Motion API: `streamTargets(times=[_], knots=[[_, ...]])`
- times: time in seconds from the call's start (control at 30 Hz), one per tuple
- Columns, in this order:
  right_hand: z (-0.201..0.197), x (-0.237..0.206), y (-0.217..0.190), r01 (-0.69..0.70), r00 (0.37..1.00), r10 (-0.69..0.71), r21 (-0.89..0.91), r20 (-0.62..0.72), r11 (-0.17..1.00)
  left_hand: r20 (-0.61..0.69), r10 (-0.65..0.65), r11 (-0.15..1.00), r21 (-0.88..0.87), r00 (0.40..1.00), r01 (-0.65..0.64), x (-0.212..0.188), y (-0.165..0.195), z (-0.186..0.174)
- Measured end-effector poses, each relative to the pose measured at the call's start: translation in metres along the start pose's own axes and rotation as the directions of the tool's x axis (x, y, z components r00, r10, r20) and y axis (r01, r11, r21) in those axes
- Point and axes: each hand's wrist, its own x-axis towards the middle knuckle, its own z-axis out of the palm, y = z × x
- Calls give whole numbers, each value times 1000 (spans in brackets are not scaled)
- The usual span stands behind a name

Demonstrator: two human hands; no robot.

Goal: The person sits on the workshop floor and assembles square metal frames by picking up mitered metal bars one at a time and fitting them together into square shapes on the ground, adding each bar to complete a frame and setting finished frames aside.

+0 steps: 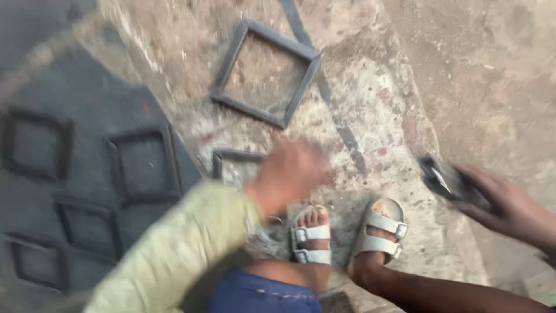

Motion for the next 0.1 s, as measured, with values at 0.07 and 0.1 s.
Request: streamTargets(times=[0.07, 0.1], knots=[[-29, -40, 9, -158, 986, 156, 29, 51, 987, -466, 144, 979, -62, 873, -195, -19, 30, -37], [-41, -67, 1, -236, 970, 233, 43, 73, 971, -430, 143, 969, -124, 891, -215, -26, 42, -56]])
